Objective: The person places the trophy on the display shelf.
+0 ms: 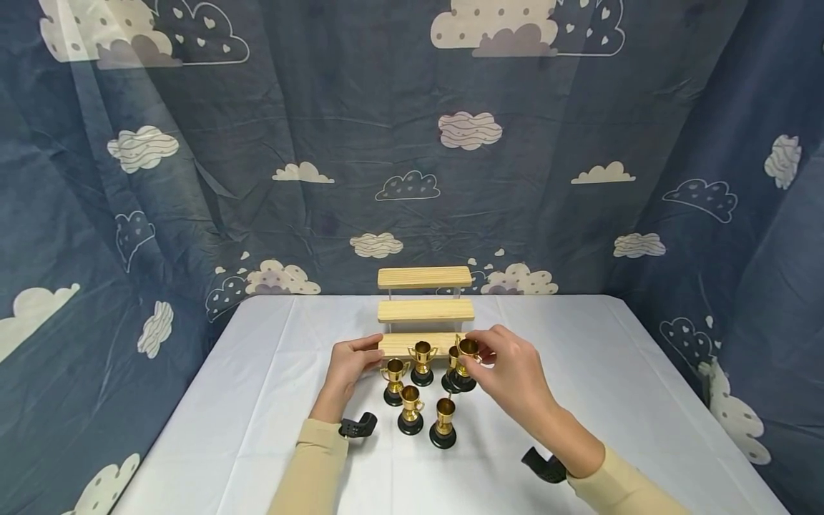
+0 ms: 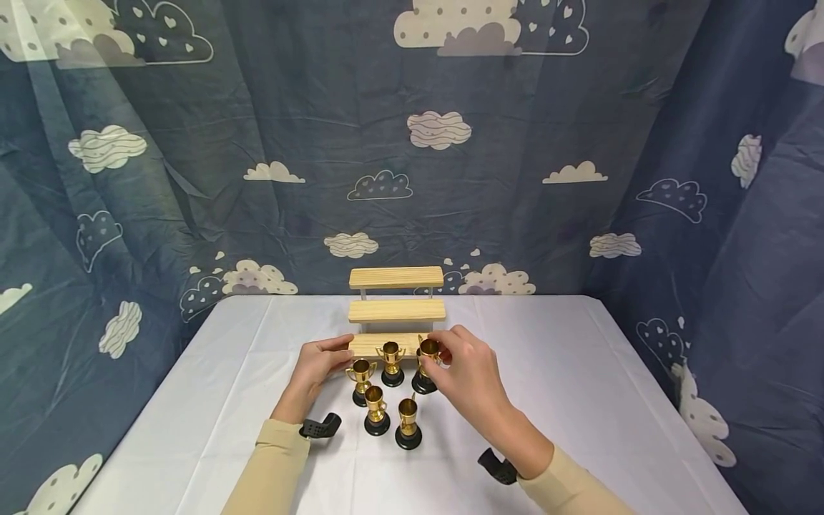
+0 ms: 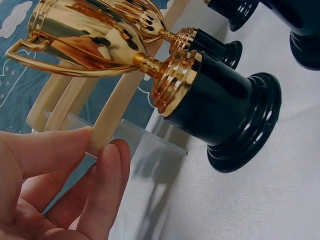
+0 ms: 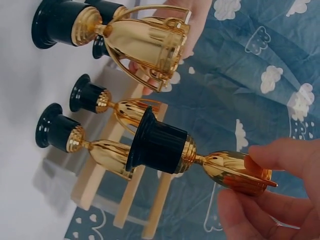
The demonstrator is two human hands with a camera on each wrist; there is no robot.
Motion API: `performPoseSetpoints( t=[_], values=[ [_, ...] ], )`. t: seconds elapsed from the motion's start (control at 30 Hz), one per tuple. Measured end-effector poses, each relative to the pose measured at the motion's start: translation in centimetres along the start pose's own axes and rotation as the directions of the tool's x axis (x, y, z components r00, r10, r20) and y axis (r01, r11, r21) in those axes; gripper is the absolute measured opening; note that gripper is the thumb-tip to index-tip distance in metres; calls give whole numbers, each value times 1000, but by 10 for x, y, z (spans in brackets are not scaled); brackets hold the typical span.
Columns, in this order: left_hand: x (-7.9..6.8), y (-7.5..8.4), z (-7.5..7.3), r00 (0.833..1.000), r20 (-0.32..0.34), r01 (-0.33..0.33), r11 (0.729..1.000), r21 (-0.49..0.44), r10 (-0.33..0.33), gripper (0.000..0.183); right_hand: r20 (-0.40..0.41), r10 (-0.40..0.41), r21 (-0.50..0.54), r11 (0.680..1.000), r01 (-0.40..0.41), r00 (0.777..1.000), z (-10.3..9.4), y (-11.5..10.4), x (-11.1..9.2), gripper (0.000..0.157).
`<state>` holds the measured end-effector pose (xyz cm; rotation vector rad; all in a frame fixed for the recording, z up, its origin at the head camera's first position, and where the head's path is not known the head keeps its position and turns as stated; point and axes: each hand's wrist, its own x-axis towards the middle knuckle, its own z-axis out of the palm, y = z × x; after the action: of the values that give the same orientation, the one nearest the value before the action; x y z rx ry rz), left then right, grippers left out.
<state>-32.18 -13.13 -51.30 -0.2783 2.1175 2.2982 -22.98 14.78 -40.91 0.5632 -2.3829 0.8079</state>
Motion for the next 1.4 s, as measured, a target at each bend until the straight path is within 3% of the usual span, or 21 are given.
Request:
performPoseSetpoints(
  t=[1.1, 1.4],
  values=[
    [3, 0, 0, 1000, 5, 6, 1000, -14, -6, 37, 13, -26, 22, 999, 26, 1000, 2, -17, 25, 27],
    [4, -2, -1, 1000, 5, 6, 1000, -11, -6, 37, 14, -5, 17, 1000, 4, 1000, 4, -20, 33, 34]
  ],
)
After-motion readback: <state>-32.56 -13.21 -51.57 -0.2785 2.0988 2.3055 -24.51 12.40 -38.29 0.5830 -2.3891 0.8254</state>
